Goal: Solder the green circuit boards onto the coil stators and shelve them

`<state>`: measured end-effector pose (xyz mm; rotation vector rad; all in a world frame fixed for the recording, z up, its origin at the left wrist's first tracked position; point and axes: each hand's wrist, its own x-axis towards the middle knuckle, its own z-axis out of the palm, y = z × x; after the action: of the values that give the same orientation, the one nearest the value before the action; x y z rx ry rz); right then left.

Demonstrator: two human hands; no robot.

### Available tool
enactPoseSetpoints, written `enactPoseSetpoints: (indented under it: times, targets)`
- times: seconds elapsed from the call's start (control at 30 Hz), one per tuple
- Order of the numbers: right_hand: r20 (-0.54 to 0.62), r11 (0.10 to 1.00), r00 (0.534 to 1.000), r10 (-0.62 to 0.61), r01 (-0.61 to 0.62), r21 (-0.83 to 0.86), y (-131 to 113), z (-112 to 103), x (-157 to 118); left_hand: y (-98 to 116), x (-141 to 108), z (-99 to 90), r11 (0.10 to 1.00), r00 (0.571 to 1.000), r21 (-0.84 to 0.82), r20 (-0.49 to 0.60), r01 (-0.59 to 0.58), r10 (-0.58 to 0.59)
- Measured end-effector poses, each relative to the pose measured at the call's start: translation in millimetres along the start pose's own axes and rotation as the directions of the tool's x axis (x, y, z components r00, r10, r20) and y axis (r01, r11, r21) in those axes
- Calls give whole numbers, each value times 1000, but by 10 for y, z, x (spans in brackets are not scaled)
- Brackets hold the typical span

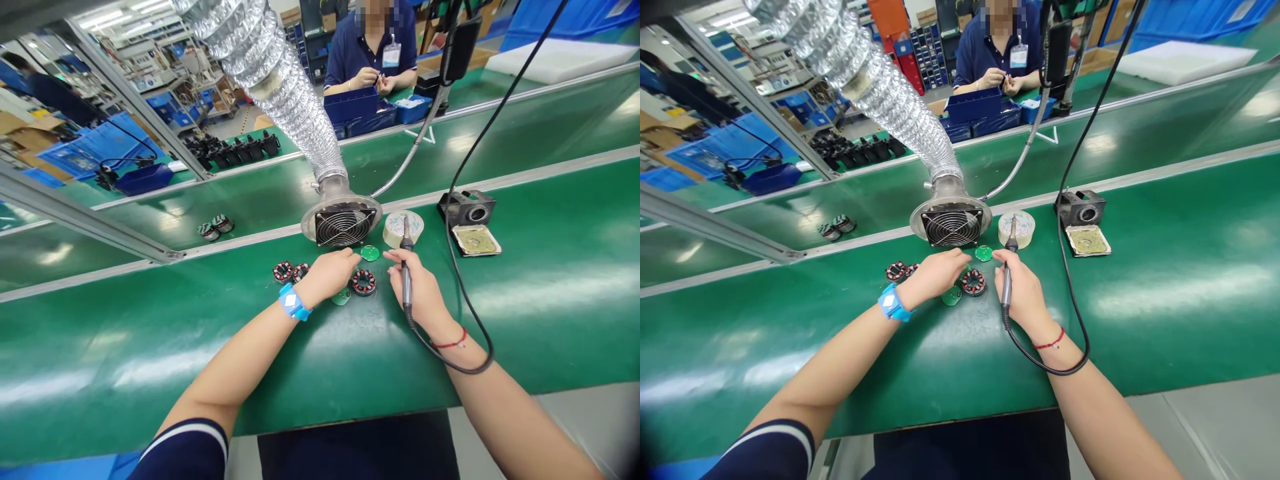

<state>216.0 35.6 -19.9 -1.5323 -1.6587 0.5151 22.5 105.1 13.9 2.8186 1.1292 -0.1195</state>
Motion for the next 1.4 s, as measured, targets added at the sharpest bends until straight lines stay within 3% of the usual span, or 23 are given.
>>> enactPoseSetpoints:
  times: [0.1,0.27,0.43,0.6,0.83,0.9,0.93,1.0,1.03,1.07,1.1,1.17,1.23,1.3,1.33,1.37,1.4]
  targets:
    - [-13,1000,1000,-5,5,-5,29,-8,3,22,292,23,993,997,-87,10,-81,82]
    - [-61,999,997,40,-41,-10,113,-78,23,24,603,91,993,991,-88,101,-74,83]
    - [-78,999,996,36,-36,-2,94,-97,37,-62,461,94,991,986,-98,132,-88,101]
    - [-33,1000,999,16,-15,9,44,-65,16,-183,285,89,980,984,-200,171,-20,55]
    - [-30,1000,999,12,-12,20,56,-73,-4,-273,71,-180,908,992,-413,125,75,-25]
    - [-34,998,999,-15,17,56,29,-69,-22,-241,-65,-243,769,989,-622,81,147,-124]
    - [-37,996,999,-37,40,81,-2,-62,-36,-206,-141,-256,621,979,-762,84,184,-187]
    - [-27,987,996,-87,90,133,-105,-36,-77,-99,-290,-242,196,948,-959,145,206,-285]
    - [-13,982,993,-116,116,150,-173,-16,-103,-30,-354,-221,0,935,-981,186,196,-303]
    - [8,977,989,-147,144,155,-246,8,-131,44,-407,-195,-133,927,-974,218,185,-306]
    - [29,974,984,-177,171,146,-320,33,-160,119,-447,-168,-226,919,-958,243,177,-310]
    - [52,971,972,-230,225,85,-443,83,-218,255,-490,-121,-319,903,-932,280,174,-327]
    - [37,959,958,-283,282,16,-505,111,-266,345,-496,-95,-334,892,-924,302,187,-336]
    - [14,947,947,-320,321,-27,-496,96,-297,372,-485,-89,-289,895,-935,300,206,-332]
    - [4,948,949,-316,316,-37,-468,69,-305,362,-480,-87,-219,899,-955,269,202,-345]
    - [-11,957,957,-290,289,-39,-429,30,-310,338,-475,-83,-94,909,-979,205,183,-363]
    - [-28,970,970,-242,241,-30,-384,-18,-312,303,-471,-74,91,925,-984,109,152,-363]
